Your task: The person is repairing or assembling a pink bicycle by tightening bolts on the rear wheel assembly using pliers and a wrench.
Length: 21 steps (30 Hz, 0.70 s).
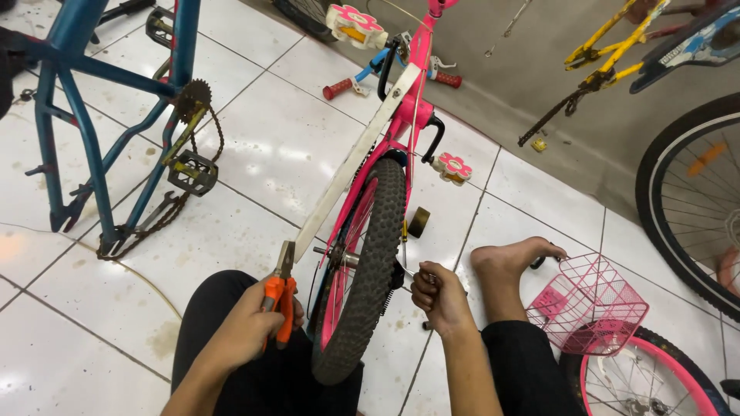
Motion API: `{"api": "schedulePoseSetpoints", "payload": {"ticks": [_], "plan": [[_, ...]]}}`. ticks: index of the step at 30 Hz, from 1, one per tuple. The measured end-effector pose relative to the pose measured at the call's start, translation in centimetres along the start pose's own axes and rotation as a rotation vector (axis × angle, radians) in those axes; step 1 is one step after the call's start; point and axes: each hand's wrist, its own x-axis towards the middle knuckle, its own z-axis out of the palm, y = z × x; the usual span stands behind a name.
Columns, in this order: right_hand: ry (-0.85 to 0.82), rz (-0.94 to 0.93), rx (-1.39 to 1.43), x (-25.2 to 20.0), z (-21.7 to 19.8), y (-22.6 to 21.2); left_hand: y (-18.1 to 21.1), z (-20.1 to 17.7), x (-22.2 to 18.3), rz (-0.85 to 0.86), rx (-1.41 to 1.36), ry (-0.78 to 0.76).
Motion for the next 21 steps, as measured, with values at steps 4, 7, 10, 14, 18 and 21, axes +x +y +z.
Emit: {"api": "schedulePoseSetpoints", "payload": {"ticks": [4,7,10,14,18,21], "plan": [[-0.020,-0.079,-0.033,4.5,-3.8,-3.7,3.8,0.7,-2.0,0.031,0.131,0.036],[0.680,-0.577,0.454,9.2,-9.0,-8.5,5.7,2.2,-3.6,0.056,0.173,0.024],[0.706,-0.187,0.317,-2.2,1.4,-8.5,7.8,4.8,-5.6,0.085,0.276,-0.034],[-0.023,-0.187,-0.124,-7.7,0.7,-4.7,11.1,10.2,-8.7,0.234,0.303,-0.206],[-0.071,-0.226,-0.033,-10.1,-2.5,-4.4,10.6,15.9,-8.5,0.417,0.431,-0.331],[0.007,-0.246,-0.023,-13.3,-4.9,-4.6,9.1,20.9,-7.4,0.398,0.543,-0.370]]}}
